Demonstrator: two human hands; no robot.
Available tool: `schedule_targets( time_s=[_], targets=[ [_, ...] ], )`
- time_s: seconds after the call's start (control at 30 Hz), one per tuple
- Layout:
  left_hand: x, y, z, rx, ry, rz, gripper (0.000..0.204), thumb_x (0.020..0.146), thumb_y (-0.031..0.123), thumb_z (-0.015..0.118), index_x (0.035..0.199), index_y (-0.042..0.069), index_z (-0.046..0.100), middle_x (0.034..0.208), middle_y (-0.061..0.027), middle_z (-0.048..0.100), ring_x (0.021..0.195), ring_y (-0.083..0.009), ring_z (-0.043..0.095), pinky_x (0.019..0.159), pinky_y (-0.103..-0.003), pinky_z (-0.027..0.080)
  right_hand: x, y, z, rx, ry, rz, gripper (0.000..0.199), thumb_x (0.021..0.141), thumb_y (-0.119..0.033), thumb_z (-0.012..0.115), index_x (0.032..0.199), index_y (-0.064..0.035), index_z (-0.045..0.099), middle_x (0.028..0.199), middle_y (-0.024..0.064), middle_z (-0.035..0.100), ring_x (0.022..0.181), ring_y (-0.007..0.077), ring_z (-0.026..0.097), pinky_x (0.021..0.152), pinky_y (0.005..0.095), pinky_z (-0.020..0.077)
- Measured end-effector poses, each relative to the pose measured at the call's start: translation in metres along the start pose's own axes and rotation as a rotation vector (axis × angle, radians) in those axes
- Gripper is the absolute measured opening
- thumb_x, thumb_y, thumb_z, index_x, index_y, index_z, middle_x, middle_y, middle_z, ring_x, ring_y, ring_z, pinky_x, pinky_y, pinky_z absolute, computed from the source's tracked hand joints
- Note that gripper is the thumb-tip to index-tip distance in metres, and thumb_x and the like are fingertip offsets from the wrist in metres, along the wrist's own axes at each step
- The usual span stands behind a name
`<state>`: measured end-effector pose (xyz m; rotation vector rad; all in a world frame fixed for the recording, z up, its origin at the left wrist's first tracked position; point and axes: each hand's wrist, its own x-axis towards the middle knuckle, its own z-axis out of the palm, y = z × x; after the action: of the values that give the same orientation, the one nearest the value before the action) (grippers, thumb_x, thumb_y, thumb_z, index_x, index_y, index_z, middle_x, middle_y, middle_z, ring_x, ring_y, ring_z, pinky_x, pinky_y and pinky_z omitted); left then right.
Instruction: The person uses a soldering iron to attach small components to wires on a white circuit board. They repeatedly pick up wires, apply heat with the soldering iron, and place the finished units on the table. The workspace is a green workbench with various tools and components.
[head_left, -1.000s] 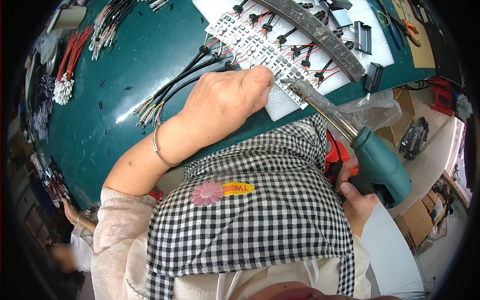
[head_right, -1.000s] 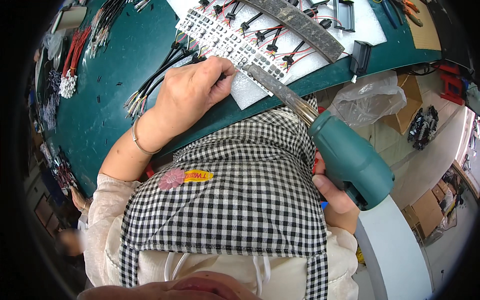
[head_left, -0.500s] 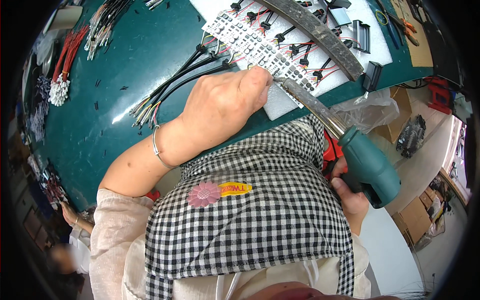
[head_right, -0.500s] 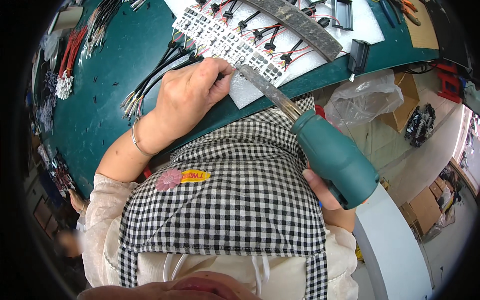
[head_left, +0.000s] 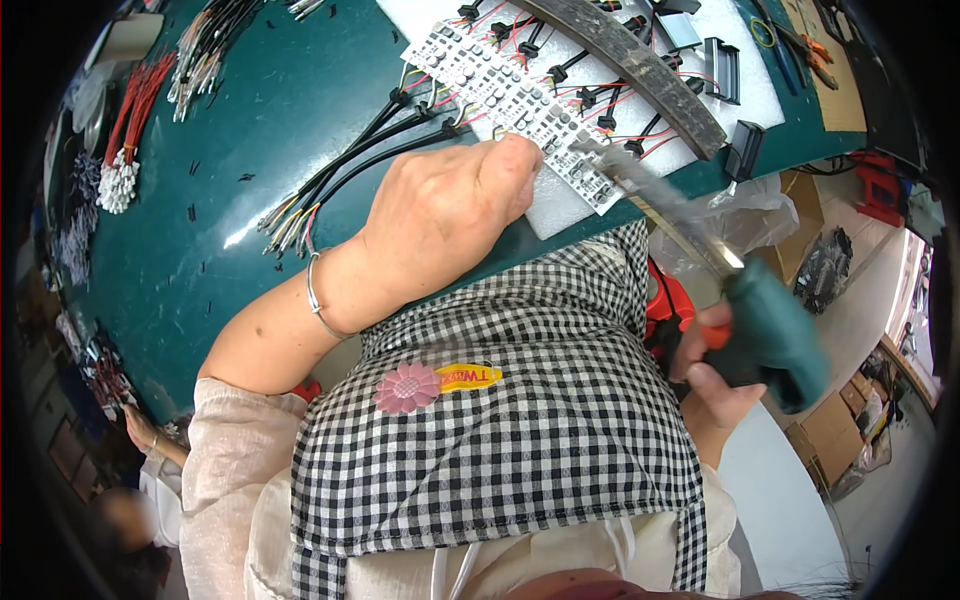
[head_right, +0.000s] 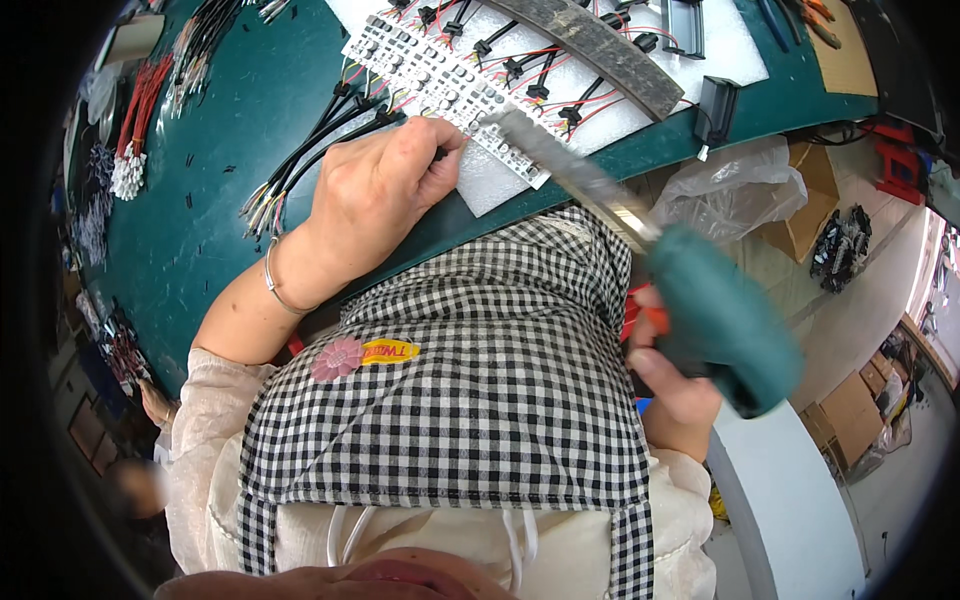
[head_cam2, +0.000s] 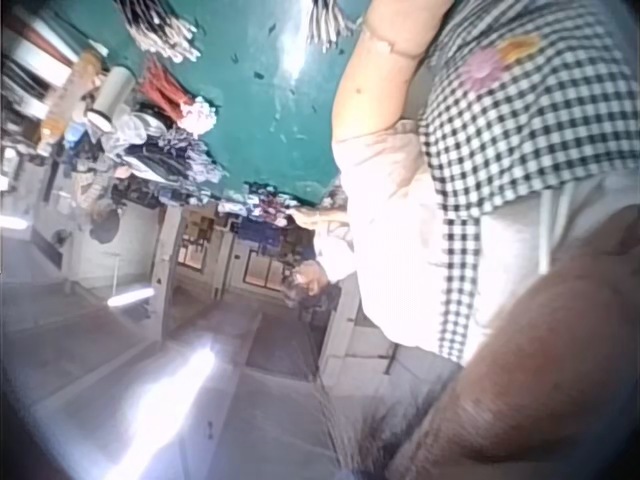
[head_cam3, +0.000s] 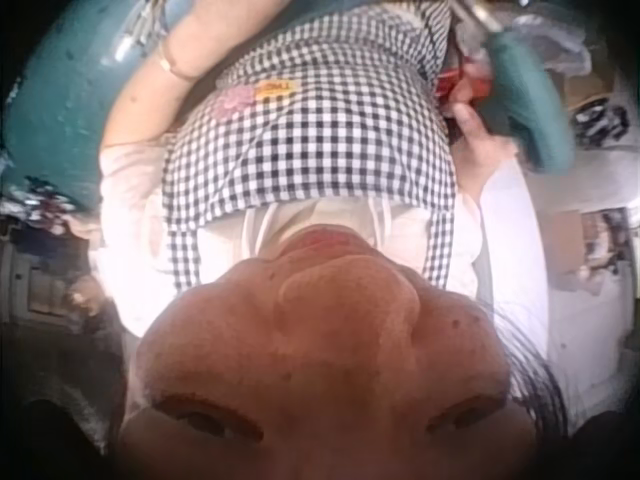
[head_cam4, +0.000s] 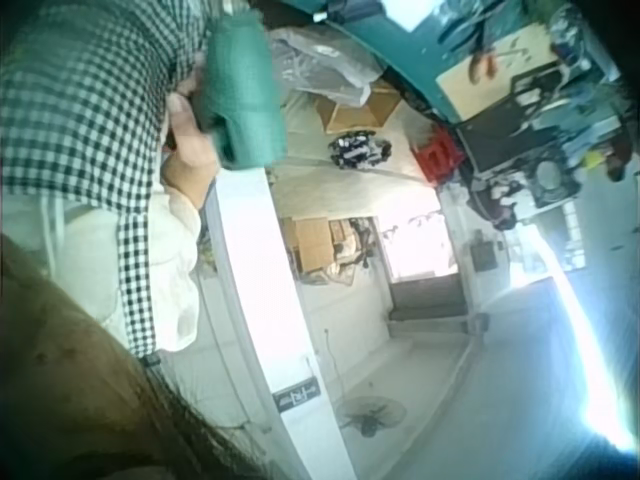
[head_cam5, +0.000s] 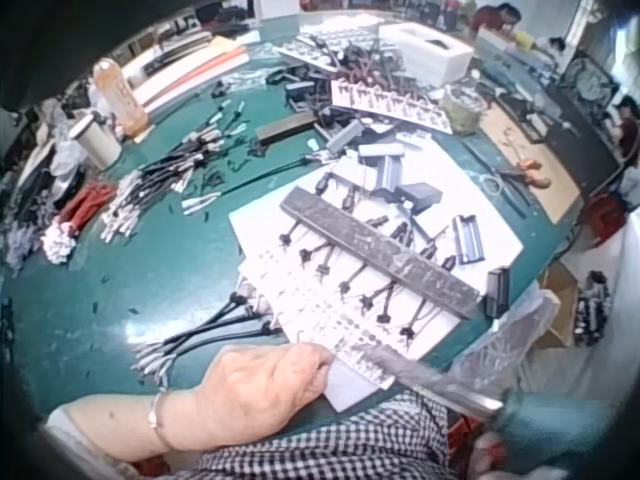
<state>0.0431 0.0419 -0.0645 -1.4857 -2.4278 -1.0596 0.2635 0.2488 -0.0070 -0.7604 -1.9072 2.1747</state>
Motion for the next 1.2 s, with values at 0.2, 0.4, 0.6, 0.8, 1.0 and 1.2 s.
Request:
schedule_targets(
  time_s=[0.2,0.4,0.6,0.8,1.0,1.2],
  targets=[
    [0.001,0.004,-0.007,0.031,-0.052,-0.024,0.018,0.074,0.002,0.071,0.085,0.004,0.057,0.062,-0.0057,0.058,0.05,-0.02,0.058,0.046,-0.03,0.046,0.017,-0.005,0.004,0.152,-0.015,-0.222,0.066,0.072,-0.013,0.072,0.125,0.0116,0.041,0.064,0.009,0.052,0.046,0.0162,0.049,0.041,0.0262,0.0412],
    [0.005,0.011,-0.013,0.095,-0.07,0.023,0.017,0.077,0.005,0.068,0.089,0.005,0.055,0.064,-0.0088,0.057,0.053,-0.0246,0.058,0.049,-0.036,0.046,0.052,-0.001,0.006,-0.049,-0.022,-0.447,0.052,0.078,-0.002,0.067,0.126,0.0063,0.048,0.078,0.0065,0.058,0.061,0.015,0.057,0.056,0.0251,0.0466],
    [0.012,0.013,-0.002,0.118,-0.061,0.069,0.016,0.077,0.002,0.068,0.087,0.004,0.055,0.063,-0.0095,0.058,0.053,-0.0253,0.059,0.049,-0.036,0.047,0.12,0.016,0.039,-0.4,0.231,-0.985,0.051,0.075,-0.009,0.072,0.119,0.0066,0.051,0.082,0.0089,0.061,0.069,0.0176,0.061,0.061,0.0305,0.0487],
    [0.012,0.018,-0.013,0.161,-0.046,0.077,0.014,0.079,0.001,0.066,0.086,0.003,0.054,0.06,-0.012,0.058,0.053,-0.0272,0.06,0.048,-0.038,0.046,0.137,0.016,0.067,-0.565,0.292,-1.152,0.074,0.057,0.0,0.063,0.129,0.0017,0.045,0.101,0.0207,0.06,0.087,0.0385,0.061,0.076,0.0427,0.0519],
    [0.006,0.017,-0.014,0.156,-0.091,0.065,0.022,0.083,0.006,0.066,0.098,0.0,0.05,0.061,-0.0147,0.057,0.051,-0.0311,0.059,0.045,-0.041,0.044,0.13,0.02,0.071,-0.684,0.264,-1.212,0.072,0.062,-0.004,0.063,0.131,-0.0018,0.045,0.088,0.0151,0.059,0.075,0.0333,0.061,0.067,0.0393,0.0514],
    [0.01,0.019,-0.032,0.223,-0.195,0.02,0.019,0.085,0.011,0.065,0.092,0.002,0.05,0.06,-0.0143,0.058,0.052,-0.0326,0.059,0.046,-0.042,0.043,0.132,0.019,0.07,-0.724,0.225,-1.235,0.065,0.069,-0.02,0.064,0.129,-0.0012,0.046,0.085,0.0132,0.059,0.07,0.0321,0.061,0.063,0.0388,0.0511]
  ],
)
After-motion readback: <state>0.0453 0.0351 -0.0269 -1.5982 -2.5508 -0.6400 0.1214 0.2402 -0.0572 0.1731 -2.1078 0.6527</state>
